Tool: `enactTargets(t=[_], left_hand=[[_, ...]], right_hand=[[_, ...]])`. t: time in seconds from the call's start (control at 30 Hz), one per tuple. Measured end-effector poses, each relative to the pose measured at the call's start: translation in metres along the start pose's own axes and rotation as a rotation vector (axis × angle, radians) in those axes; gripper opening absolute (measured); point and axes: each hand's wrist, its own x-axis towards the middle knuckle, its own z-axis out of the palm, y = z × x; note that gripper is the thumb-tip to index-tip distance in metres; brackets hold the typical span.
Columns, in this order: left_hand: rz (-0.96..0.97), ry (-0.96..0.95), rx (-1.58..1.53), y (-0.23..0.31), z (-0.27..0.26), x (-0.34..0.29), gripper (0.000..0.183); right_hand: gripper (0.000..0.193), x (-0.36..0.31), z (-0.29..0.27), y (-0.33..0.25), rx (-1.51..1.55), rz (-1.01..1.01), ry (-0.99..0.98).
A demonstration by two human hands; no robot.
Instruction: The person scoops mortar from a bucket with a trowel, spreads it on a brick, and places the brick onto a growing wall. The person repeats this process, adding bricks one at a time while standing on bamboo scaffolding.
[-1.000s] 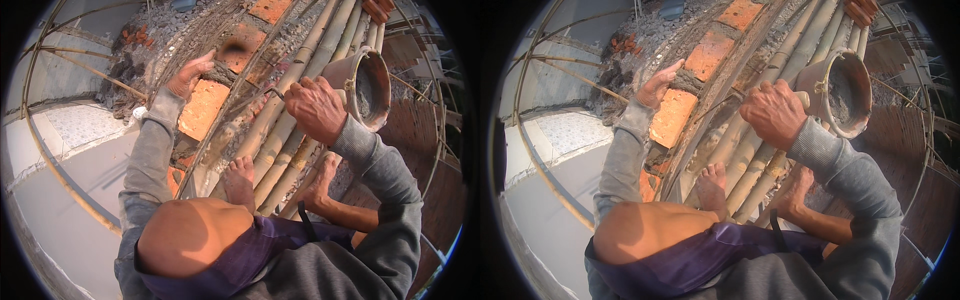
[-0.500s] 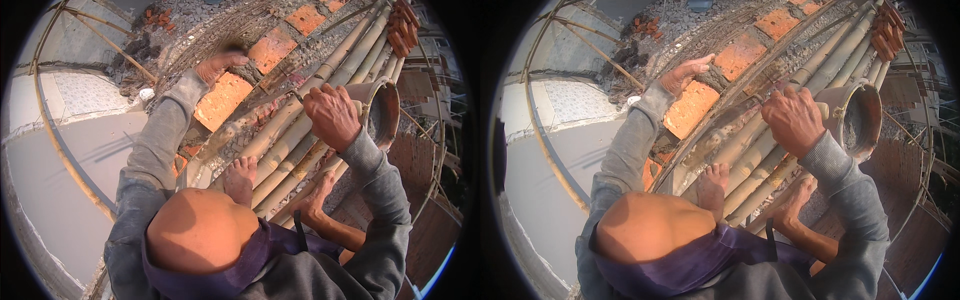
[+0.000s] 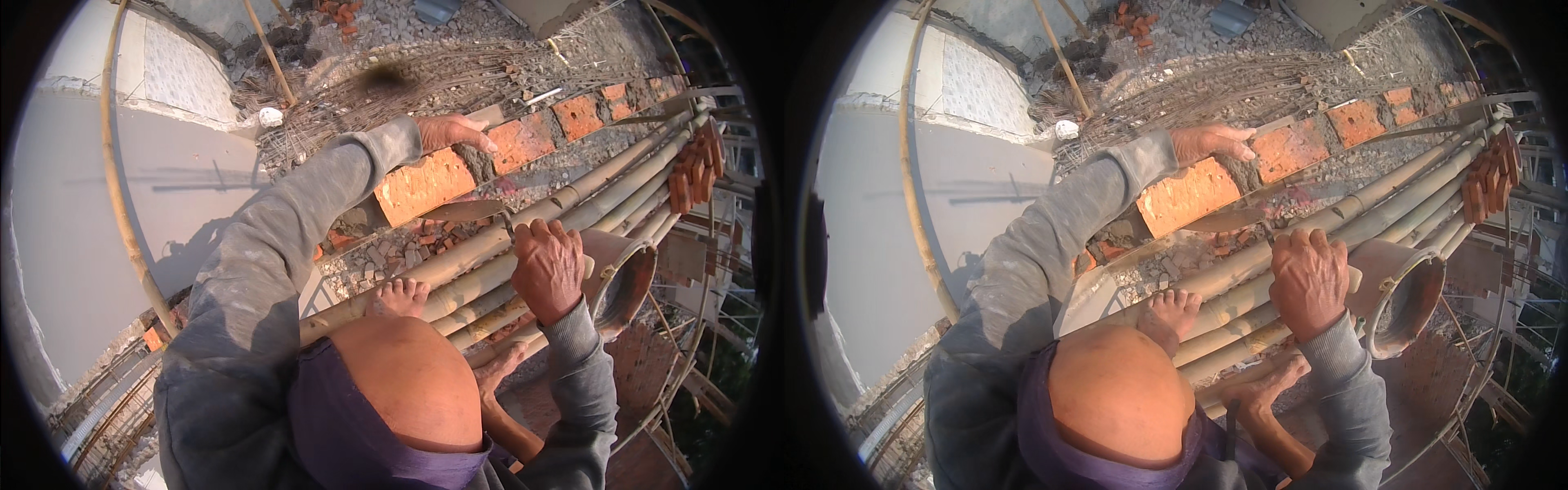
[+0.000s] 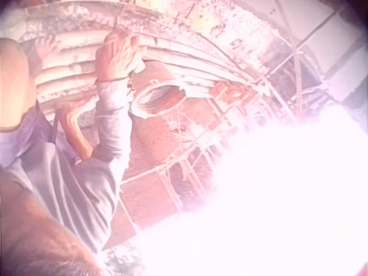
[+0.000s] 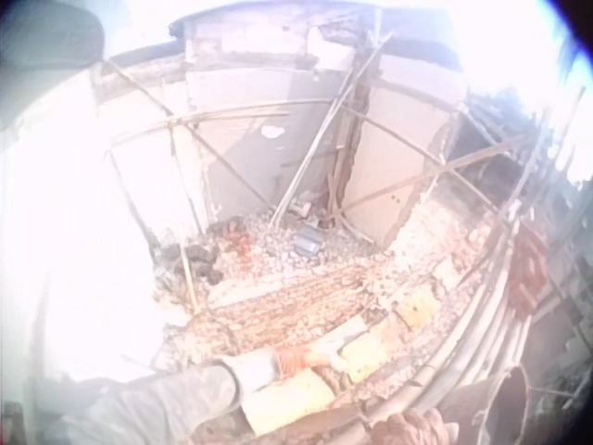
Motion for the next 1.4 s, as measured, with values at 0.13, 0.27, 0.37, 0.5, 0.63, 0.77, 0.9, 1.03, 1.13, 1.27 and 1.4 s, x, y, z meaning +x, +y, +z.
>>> enactTargets(t=[0.13,0.27,0.37,0.5,0.63,0.77,0.9,1.03,1.13,1.27,1.4], left_hand=[[0.039,0.082,0.121,0.003,0.002,-0.005,0.114],[0.097,0.080,0.157,0.001,-0.002,-0.002,0.113],[0.077,0.062,0.120,-0.002,-0.004,0.002,0.112],[0.073,0.056,0.084,-0.002,-0.002,0.004,0.111],[0.053,0.060,0.098,0.000,0.000,0.001,0.112],[0.072,0.073,0.123,-0.002,-0.001,0.001,0.113],[0.067,0.065,0.109,-0.008,-0.005,0.005,0.115],[0.101,0.057,0.083,-0.012,-0.008,0.008,0.115],[0.060,0.079,0.042,-0.010,-0.009,0.006,0.114],[0.051,0.035,0.012,-0.002,-0.007,0.003,0.117],[0.031,0.082,-0.011,0.006,0.001,-0.001,0.116]], right_hand=[[0.015,-0.004,0.002,0.014,0.073,0.030,-0.068],[0.012,-0.019,-0.001,0.023,0.057,-0.017,-0.156],[0.015,-0.024,-0.001,0.020,0.004,-0.108,-0.216],[0.017,-0.020,0.005,-0.001,0.043,-0.184,-0.140],[0.018,-0.007,0.006,-0.014,0.051,-0.114,-0.133],[0.016,0.000,0.002,0.003,0.019,-0.005,-0.083],[0.011,-0.007,0.001,0.038,0.030,0.086,-0.051],[0.009,-0.013,-0.007,0.074,-0.003,0.139,-0.001],[0.008,-0.015,-0.020,0.083,-0.085,0.162,-0.017],[0.004,-0.013,-0.024,0.067,-0.096,0.100,-0.119],[0.004,-0.004,-0.014,0.067,-0.127,0.209,-0.035]])
